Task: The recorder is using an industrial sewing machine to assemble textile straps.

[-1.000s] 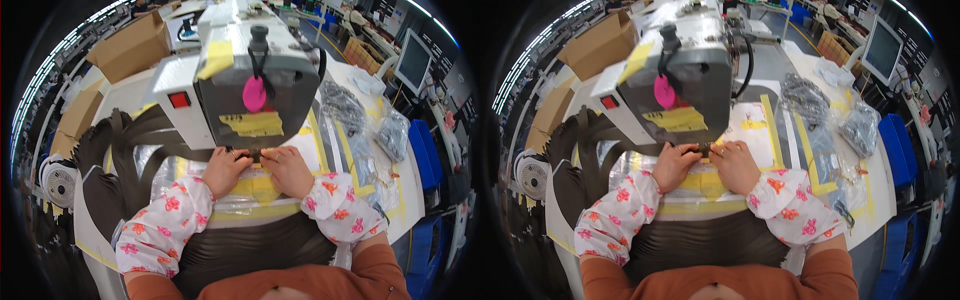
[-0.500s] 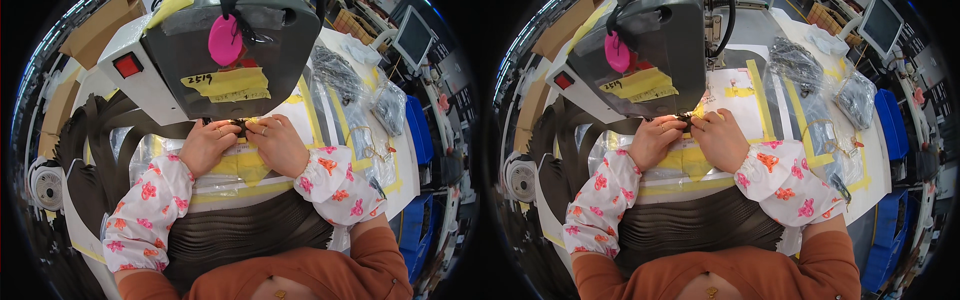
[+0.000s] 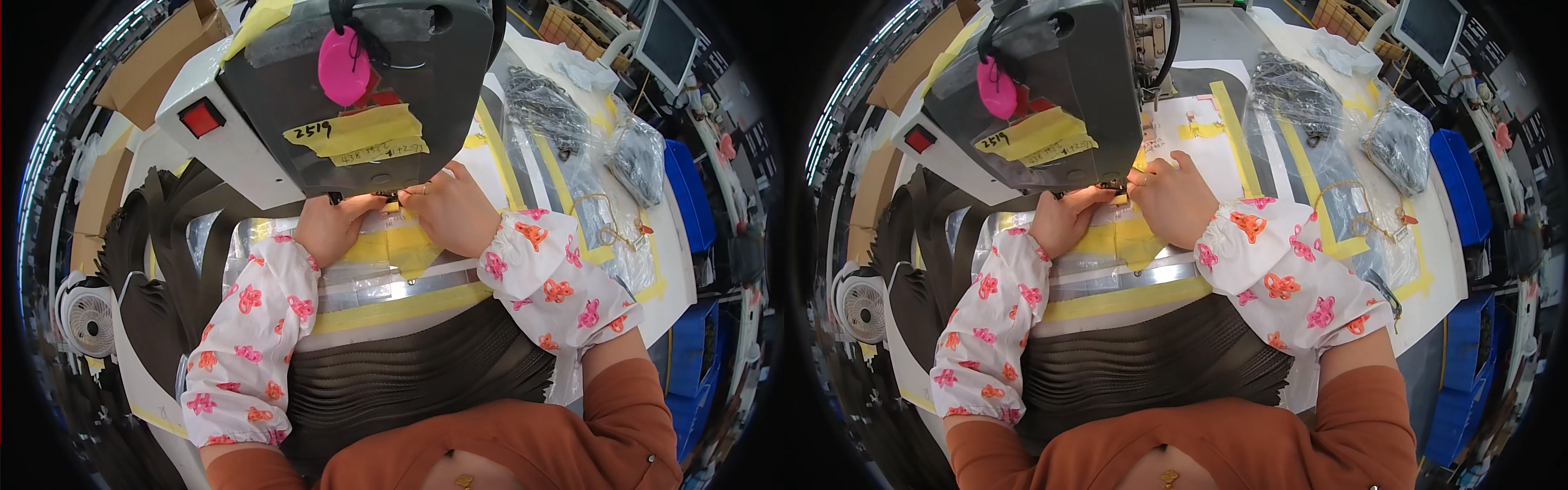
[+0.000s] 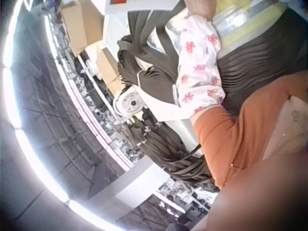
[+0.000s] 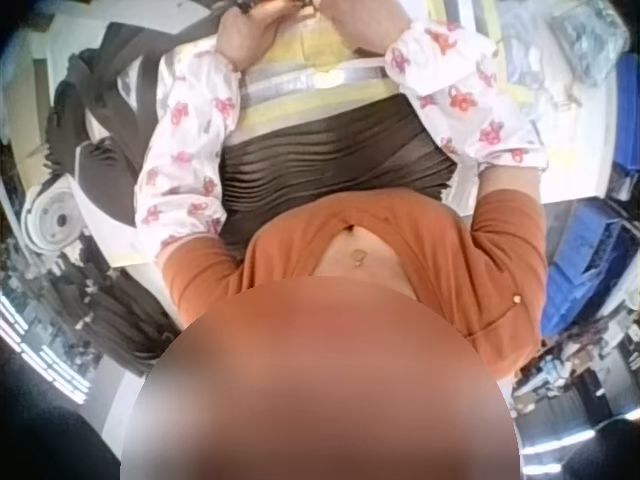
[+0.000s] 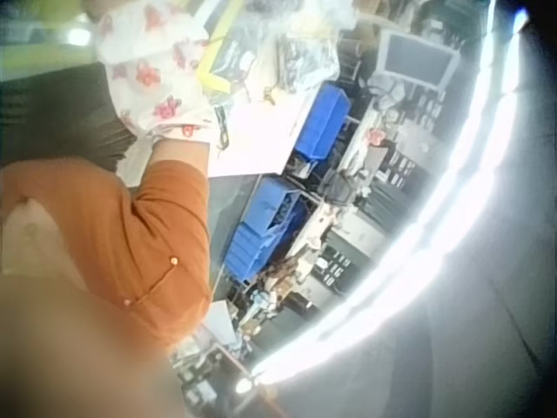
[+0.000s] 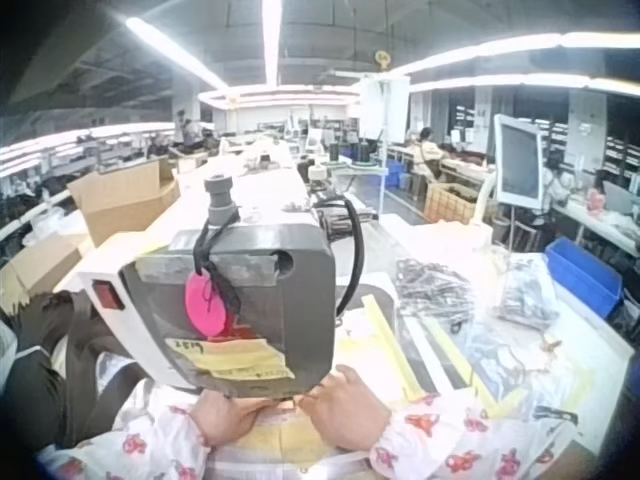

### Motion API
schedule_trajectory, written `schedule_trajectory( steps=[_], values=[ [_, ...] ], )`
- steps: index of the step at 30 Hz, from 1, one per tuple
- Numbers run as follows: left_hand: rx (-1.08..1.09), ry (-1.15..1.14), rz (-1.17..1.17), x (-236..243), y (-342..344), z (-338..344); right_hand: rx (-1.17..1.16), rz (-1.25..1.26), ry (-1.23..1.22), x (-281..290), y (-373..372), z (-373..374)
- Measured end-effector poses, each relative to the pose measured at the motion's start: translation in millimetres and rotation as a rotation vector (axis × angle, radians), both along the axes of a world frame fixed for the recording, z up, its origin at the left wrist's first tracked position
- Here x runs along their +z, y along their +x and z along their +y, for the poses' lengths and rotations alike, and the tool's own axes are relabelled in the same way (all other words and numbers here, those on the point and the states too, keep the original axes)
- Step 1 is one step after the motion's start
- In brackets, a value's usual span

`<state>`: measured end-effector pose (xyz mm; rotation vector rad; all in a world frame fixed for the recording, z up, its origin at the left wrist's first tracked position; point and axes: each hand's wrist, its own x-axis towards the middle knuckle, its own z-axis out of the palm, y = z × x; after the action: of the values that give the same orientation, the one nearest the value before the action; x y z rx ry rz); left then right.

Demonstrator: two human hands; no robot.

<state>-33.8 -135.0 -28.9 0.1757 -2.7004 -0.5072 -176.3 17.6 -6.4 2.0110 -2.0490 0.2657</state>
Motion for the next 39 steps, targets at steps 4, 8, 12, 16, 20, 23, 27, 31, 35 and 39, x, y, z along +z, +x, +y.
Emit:
schedule_trajectory(
  steps=[4, 8, 12, 16, 20, 23, 27, 31, 35, 39],
  values=[
    [-0.038, 0.023, 0.074, 1, -3, -3, -0.068, -0.019, 0.099, 4, 0, -4],
    [0.173, 0.02, -0.292, 8, 1, 1, -0.036, -0.018, -0.059, 3, 3, -4],
    [0.093, -0.065, 0.083, 24, 16, -8, -0.086, -0.135, -0.011, 0, 1, -2],
    [0.295, -0.173, 0.0, 52, 56, -43, -0.042, -0.186, -0.132, -9, -1, -4],
    [0.501, -0.097, -0.166, 64, 92, -63, 0.037, -0.04, -0.22, -14, -2, -6],
    [0.463, -0.02, -0.288, 67, 104, -67, 0.09, 0.061, -0.181, -11, 0, 0],
    [0.374, -0.005, -0.347, 70, 108, -69, 0.246, 0.113, 0.005, -6, -5, 10],
    [0.431, -0.143, -0.357, 68, 107, -80, 0.334, 0.081, -0.133, -7, -7, 6],
    [0.753, -0.492, -0.407, 56, 105, -113, 0.409, -0.084, -0.29, -12, 32, -19],
    [0.996, -0.583, -0.431, 42, 126, -158, 0.445, -0.078, -0.355, -13, 103, -74]
  ],
)
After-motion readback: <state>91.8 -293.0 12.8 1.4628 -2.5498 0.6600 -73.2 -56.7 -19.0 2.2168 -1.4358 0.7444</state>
